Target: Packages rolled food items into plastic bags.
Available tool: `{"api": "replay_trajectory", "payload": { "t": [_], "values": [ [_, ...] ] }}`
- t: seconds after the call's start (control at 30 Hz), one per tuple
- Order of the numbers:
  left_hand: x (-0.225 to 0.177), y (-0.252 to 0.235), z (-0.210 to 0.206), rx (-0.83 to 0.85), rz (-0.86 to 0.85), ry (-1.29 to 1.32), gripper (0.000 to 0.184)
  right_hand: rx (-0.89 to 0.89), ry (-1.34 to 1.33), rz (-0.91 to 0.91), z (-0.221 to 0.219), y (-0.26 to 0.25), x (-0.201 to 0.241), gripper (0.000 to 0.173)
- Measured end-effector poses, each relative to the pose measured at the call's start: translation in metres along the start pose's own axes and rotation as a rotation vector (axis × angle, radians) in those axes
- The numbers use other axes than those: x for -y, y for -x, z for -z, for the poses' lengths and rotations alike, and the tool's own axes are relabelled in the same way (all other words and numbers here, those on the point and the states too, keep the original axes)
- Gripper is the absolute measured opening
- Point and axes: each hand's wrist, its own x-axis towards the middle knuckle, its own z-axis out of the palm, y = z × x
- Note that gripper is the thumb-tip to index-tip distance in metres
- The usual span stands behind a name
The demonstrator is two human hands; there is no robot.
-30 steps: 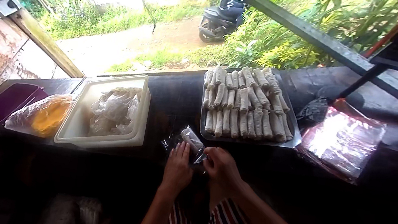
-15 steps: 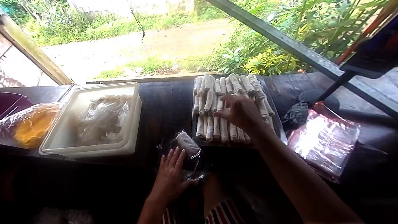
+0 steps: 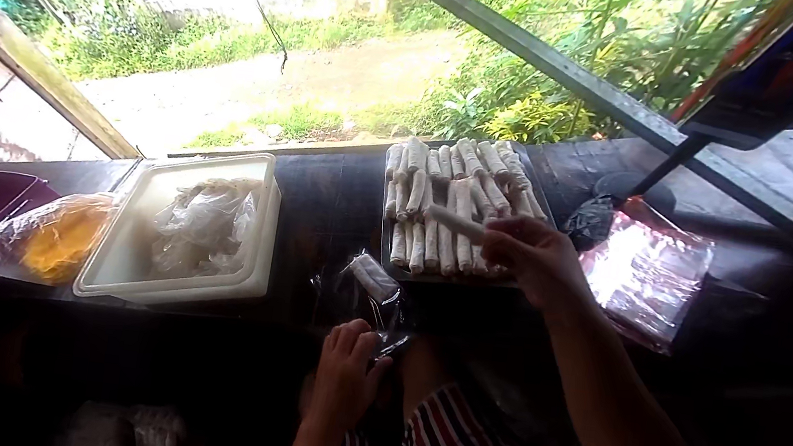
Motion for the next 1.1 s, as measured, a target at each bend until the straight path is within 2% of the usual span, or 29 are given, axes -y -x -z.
{"api": "replay_trajectory", "payload": {
  "t": [0.1, 0.13, 0.3, 0.47, 0.67, 0.8, 0.9, 0.97, 1.1],
  "values": [
    [-0.006, 0.009, -0.012, -0.044, -0.048, -0.081, 0.007, 0.081, -0.039, -0.049, 0.004, 0.044, -0.01, 0.012],
    [-0.006, 0.01, -0.014, -0.063, -0.065, -0.109, 0.007, 0.105, -0.026, -0.058, 0.006, 0.058, -0.015, 0.013],
    [0.0, 0.013, -0.023, -0.062, -0.094, -0.222, 0.023, 0.143, 0.069, -0.134, 0.007, 0.106, -0.034, 0.015],
    [-0.004, 0.006, -0.027, -0.103, -0.046, -0.239, 0.031, 0.123, 0.102, -0.155, -0.015, 0.115, -0.048, 0.016],
    [-0.009, 0.001, -0.029, -0.112, -0.044, -0.224, 0.028, 0.051, 0.36, 0.145, -0.067, 0.108, -0.073, 0.02],
    [-0.012, 0.002, -0.03, -0.065, -0.016, -0.146, 0.031, -0.031, 0.6, 0.537, -0.1, 0.097, -0.102, 0.011],
    [-0.011, 0.003, -0.028, -0.046, 0.016, -0.103, 0.033, -0.118, 0.824, 0.77, -0.114, 0.083, -0.115, 0.016],
    [-0.01, 0.004, -0.027, -0.046, 0.036, -0.077, 0.035, -0.173, 0.918, 0.815, -0.119, 0.076, -0.117, 0.02],
    [-0.007, 0.005, -0.026, -0.047, 0.074, 0.014, 0.036, -0.205, 0.956, 0.765, -0.126, 0.068, -0.116, 0.015]
  ]
}}
